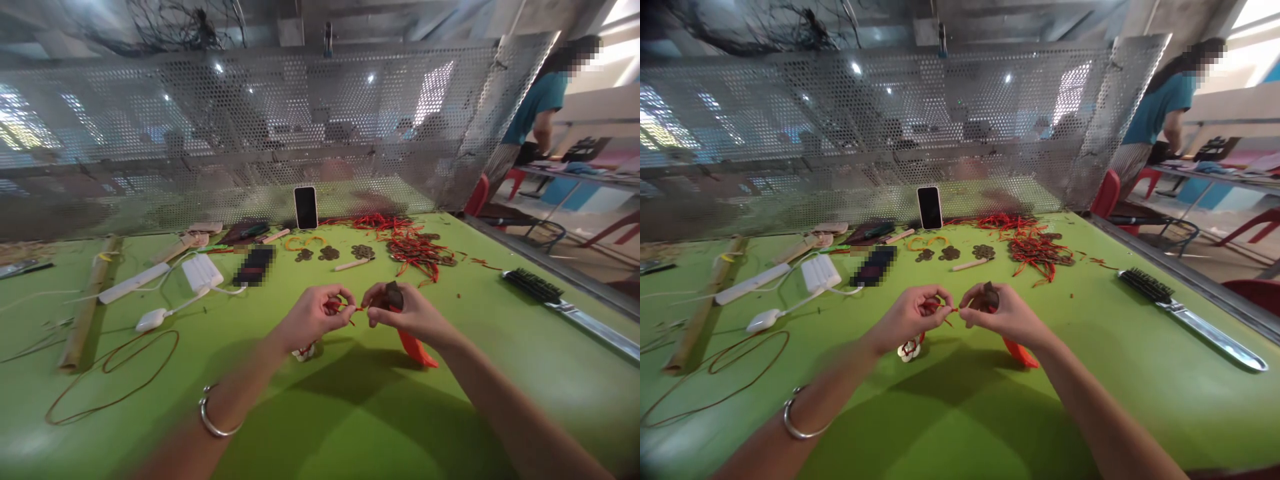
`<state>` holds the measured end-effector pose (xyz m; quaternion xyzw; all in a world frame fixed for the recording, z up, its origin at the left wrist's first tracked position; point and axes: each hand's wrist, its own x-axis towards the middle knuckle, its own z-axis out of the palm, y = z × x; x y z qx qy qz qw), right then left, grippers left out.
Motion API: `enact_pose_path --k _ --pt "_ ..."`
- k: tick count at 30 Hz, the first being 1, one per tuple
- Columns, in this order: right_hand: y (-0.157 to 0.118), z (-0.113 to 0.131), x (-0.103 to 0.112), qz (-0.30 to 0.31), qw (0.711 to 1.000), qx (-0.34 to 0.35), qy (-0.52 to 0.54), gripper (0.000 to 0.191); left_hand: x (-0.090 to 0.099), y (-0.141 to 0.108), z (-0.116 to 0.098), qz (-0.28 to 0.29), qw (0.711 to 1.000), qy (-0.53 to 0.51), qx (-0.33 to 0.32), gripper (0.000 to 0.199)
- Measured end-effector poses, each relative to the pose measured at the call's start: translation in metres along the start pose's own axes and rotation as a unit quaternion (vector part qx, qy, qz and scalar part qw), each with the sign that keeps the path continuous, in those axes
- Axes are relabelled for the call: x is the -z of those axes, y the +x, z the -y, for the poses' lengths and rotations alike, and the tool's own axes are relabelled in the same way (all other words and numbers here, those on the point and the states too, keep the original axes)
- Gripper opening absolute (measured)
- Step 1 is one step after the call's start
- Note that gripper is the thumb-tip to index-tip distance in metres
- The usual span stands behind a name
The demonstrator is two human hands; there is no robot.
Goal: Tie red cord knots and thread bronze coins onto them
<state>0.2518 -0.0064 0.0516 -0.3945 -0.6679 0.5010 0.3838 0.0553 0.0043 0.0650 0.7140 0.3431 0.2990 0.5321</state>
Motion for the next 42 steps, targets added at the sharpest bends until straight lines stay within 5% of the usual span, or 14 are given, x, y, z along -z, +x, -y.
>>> enact_pose_path --k 8,13,17,20,27,34,42 --pt "0.001 0.001 0.0 -0.064 0.995 -0.018 -0.07 0.025 -0.005 0.002 0.003 -0.03 0.999 0.043 -0.011 0.021" --pt "0.011 -0.022 0.035 -0.257 0.945 -0.031 -0.199 0.029 -0.002 0.003 0.007 -0.059 0.997 0.036 -0.037 0.02" --pt "0.023 -0.048 0.051 -0.335 0.941 -0.029 -0.04 0.034 -0.002 0.006 0.012 -0.086 0.994 -0.015 -0.061 0.022" --pt "0.028 -0.059 0.044 -0.325 0.944 -0.039 0.039 0.036 -0.002 0.008 0.015 -0.098 0.992 -0.041 -0.071 0.023" --pt "0.02 -0.046 0.002 -0.131 0.98 -0.088 0.121 0.049 -0.006 0.007 0.02 -0.17 0.979 -0.033 -0.105 0.018" --pt "0.012 -0.028 -0.048 -0.102 0.987 -0.049 0.112 0.028 -0.016 0.006 0.024 -0.24 0.955 -0.029 -0.169 0.012" --pt "0.006 -0.019 -0.056 -0.109 0.989 -0.008 0.098 0.027 -0.021 0.005 0.031 -0.258 0.946 0.008 -0.196 0.013"
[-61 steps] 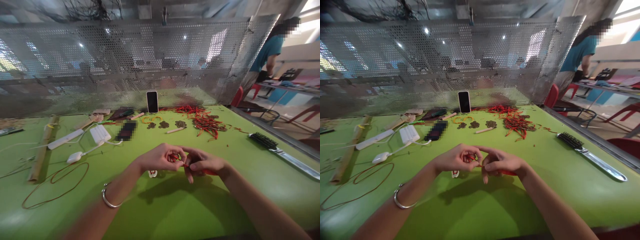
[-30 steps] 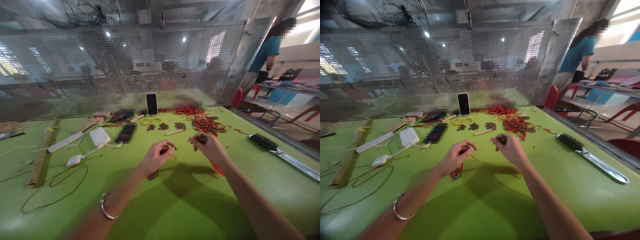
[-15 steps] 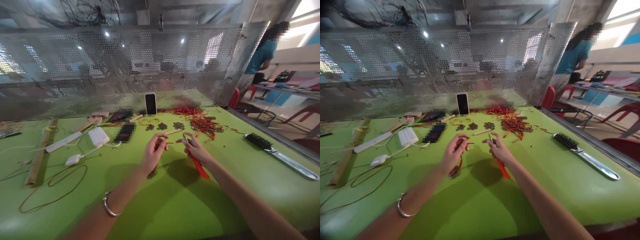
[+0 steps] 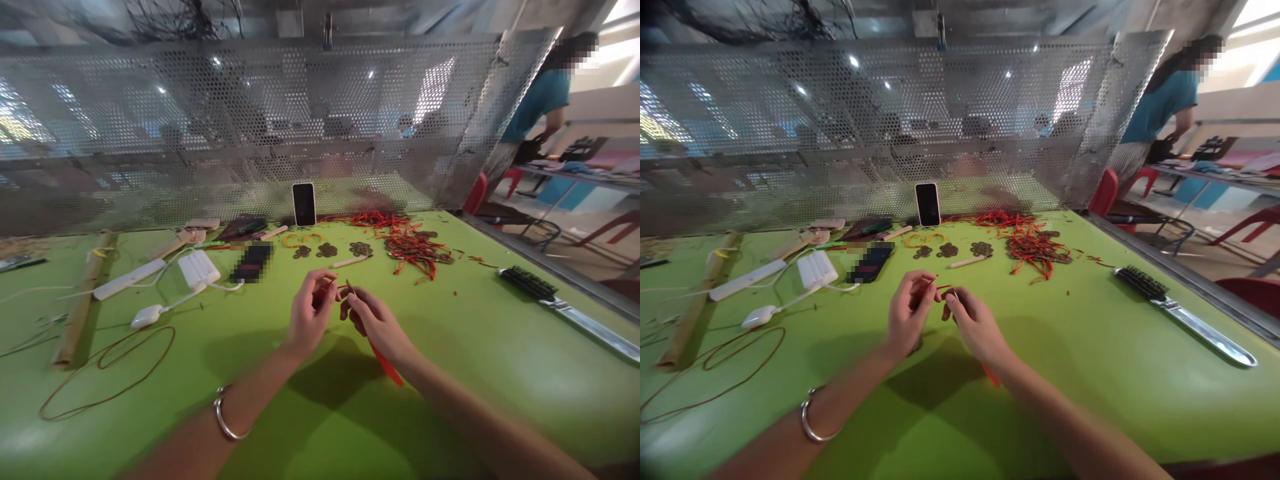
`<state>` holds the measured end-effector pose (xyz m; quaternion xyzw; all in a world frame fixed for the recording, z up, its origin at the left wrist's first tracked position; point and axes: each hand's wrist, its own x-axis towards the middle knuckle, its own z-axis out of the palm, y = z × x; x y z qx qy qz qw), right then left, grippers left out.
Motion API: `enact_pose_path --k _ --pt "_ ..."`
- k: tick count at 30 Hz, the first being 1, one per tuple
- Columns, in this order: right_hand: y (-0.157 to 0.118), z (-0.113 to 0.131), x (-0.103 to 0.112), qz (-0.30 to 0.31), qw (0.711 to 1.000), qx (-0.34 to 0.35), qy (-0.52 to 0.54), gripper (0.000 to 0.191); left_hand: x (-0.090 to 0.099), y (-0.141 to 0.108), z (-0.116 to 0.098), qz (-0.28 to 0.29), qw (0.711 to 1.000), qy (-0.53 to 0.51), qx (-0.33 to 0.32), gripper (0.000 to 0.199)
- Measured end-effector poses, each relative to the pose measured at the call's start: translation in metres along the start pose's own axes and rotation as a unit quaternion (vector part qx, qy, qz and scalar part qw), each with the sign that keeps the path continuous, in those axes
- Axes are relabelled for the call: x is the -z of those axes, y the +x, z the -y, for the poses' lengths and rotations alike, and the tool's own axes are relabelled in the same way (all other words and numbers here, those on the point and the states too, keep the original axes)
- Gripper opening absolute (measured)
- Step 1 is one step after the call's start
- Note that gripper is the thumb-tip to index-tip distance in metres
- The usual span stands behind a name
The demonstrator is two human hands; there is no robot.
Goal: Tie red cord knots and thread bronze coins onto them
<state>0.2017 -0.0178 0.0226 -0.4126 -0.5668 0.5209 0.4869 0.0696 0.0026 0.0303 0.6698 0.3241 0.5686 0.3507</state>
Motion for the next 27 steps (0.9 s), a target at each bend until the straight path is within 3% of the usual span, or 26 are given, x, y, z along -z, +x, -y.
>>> enact_pose_path --k 10,18,22,27 --pt "-0.0013 0.0063 0.0003 -0.012 0.999 0.008 -0.036 0.032 -0.0023 -0.0062 -0.001 -0.004 0.999 0.009 -0.053 0.013" --pt "-0.0023 0.0053 0.0019 -0.033 0.997 0.017 -0.069 0.033 -0.0014 -0.0105 -0.0002 -0.003 0.999 0.034 -0.03 0.012" --pt "-0.0041 0.0066 0.0026 -0.005 0.998 0.014 -0.069 0.029 -0.0011 -0.0095 -0.0032 0.006 1.0 -0.01 -0.023 0.011" --pt "-0.0046 0.0059 0.0009 0.014 0.999 0.029 0.003 0.021 -0.0028 -0.0079 -0.007 -0.007 0.997 -0.065 -0.031 0.01"
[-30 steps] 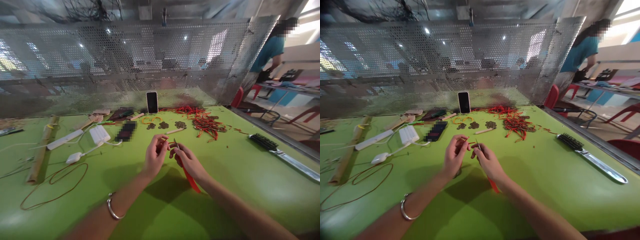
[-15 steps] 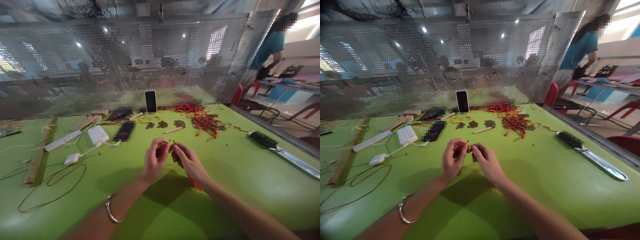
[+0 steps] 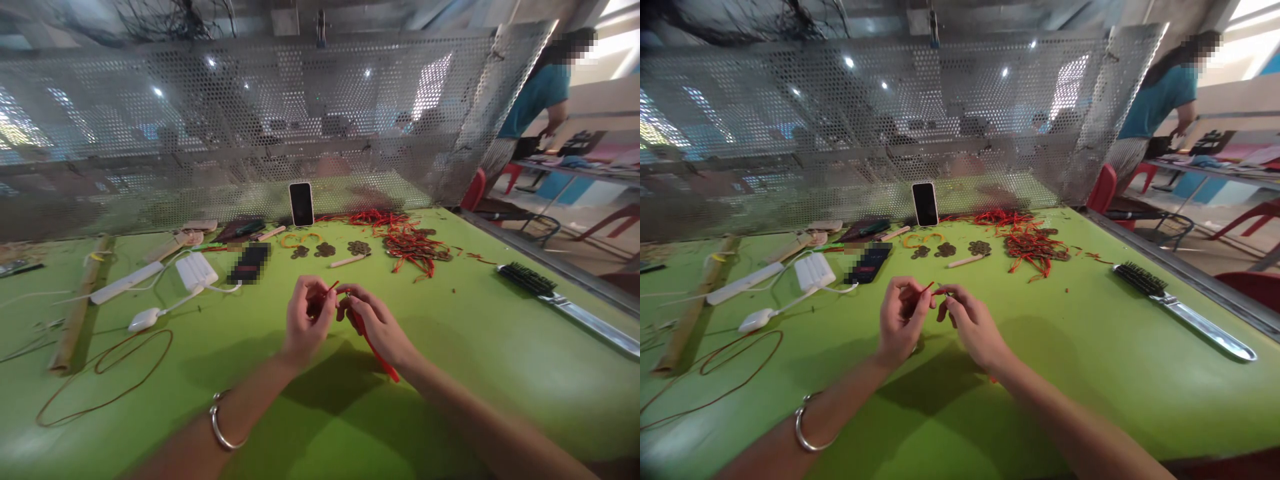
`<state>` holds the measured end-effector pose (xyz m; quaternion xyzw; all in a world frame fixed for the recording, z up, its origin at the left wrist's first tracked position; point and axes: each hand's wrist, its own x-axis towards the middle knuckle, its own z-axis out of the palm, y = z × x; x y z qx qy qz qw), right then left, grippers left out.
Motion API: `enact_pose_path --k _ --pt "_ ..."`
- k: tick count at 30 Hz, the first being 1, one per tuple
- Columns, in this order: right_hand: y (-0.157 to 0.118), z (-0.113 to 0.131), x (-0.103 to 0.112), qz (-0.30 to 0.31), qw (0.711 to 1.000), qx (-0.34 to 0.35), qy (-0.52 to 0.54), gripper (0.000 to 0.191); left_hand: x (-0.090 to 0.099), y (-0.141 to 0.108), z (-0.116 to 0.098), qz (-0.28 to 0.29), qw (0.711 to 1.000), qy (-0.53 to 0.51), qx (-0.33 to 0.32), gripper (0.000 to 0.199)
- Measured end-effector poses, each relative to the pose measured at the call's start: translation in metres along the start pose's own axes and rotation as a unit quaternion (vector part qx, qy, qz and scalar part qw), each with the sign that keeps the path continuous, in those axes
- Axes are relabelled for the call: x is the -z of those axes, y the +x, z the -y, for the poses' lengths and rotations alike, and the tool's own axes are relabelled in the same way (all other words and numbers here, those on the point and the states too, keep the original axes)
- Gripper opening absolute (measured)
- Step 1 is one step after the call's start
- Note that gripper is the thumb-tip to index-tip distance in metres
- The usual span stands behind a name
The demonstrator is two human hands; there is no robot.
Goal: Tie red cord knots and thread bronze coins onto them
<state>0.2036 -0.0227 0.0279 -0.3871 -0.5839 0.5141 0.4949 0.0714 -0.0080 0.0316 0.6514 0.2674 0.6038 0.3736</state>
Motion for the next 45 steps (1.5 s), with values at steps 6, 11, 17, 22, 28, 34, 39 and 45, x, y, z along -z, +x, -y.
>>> enact_pose_path --k 6,11,17,22,28,34,39,45 --pt "-0.0008 0.0007 -0.0026 -0.027 0.997 0.027 0.068 0.013 -0.0014 -0.0032 0.002 -0.019 0.999 0.046 -0.002 0.011" --pt "-0.0008 0.0019 -0.0035 -0.032 0.996 0.045 0.07 0.013 -0.0012 -0.0044 0.0038 -0.037 0.997 0.068 -0.025 0.012" --pt "-0.0012 0.0004 -0.0027 -0.031 0.995 0.052 0.075 0.013 -0.0011 -0.0046 0.0017 -0.029 0.996 0.077 -0.019 0.011" --pt "-0.0025 0.0006 -0.0028 -0.039 0.996 0.051 0.069 0.012 -0.0008 -0.0053 0.0008 -0.023 0.996 0.078 -0.023 0.011" --pt "-0.0036 0.0008 -0.003 -0.043 0.996 0.057 0.049 0.012 -0.0011 -0.0059 0.0018 -0.026 0.995 0.088 -0.033 0.014" --pt "-0.0038 0.0012 -0.0027 -0.051 0.996 0.068 0.01 0.011 -0.0017 -0.0075 0.0026 -0.035 0.992 0.112 -0.045 0.013" --pt "-0.0031 0.0013 -0.0031 -0.072 0.995 0.067 -0.03 0.006 -0.0018 -0.0081 0.0024 -0.027 0.994 0.103 -0.038 0.014" --pt "-0.0033 0.0013 -0.0041 -0.081 0.992 0.077 -0.05 0.002 -0.0012 -0.0082 0.0027 -0.028 0.993 0.105 -0.044 0.015"
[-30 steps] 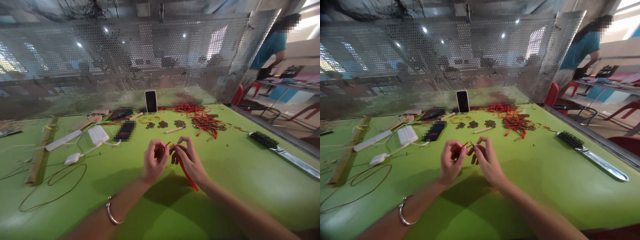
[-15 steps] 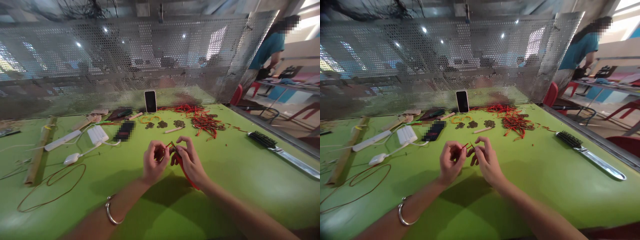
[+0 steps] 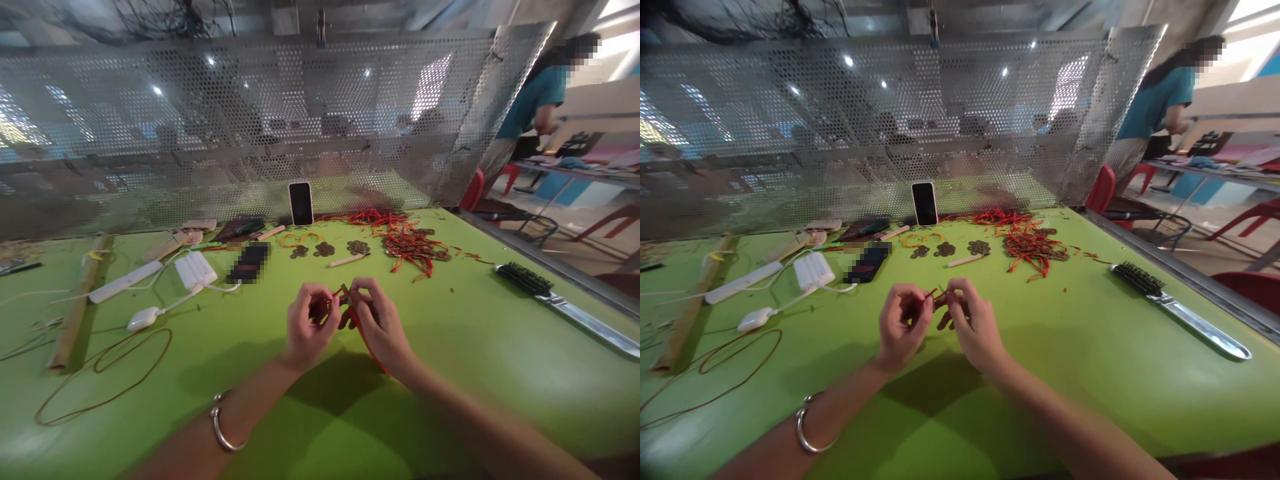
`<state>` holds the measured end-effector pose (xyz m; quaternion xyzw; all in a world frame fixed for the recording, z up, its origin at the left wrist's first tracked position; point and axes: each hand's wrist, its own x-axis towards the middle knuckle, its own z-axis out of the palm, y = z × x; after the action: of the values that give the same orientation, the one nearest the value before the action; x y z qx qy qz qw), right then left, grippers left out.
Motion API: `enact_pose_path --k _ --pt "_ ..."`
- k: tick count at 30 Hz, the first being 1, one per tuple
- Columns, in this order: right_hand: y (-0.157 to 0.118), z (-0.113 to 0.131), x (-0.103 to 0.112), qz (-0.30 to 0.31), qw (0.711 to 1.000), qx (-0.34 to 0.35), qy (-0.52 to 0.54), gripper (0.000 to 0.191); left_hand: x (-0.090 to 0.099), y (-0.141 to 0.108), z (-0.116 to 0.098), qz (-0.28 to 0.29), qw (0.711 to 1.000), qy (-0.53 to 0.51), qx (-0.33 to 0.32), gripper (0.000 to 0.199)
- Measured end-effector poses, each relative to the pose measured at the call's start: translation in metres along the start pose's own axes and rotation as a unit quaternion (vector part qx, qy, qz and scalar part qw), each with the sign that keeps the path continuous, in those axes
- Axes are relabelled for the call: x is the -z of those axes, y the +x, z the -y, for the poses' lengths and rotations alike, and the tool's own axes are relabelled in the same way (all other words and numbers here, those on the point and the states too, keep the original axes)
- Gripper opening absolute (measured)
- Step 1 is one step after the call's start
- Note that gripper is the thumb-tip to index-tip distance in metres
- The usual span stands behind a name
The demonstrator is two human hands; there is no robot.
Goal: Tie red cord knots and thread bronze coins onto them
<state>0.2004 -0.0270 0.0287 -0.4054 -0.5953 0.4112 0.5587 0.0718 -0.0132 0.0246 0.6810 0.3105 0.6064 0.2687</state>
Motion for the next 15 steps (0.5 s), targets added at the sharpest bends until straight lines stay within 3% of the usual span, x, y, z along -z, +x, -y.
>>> enact_pose_path --k 6,15 --pt "-0.002 0.002 0.0 -0.009 1.0 0.003 -0.008 0.004 0.0 0.0 0.0 -0.005 1.0 -0.015 0.016 0.015" --pt "-0.003 0.011 0.004 0.023 1.0 0.006 0.01 0.013 0.008 0.012 -0.009 0.046 0.998 -0.02 0.025 0.011"
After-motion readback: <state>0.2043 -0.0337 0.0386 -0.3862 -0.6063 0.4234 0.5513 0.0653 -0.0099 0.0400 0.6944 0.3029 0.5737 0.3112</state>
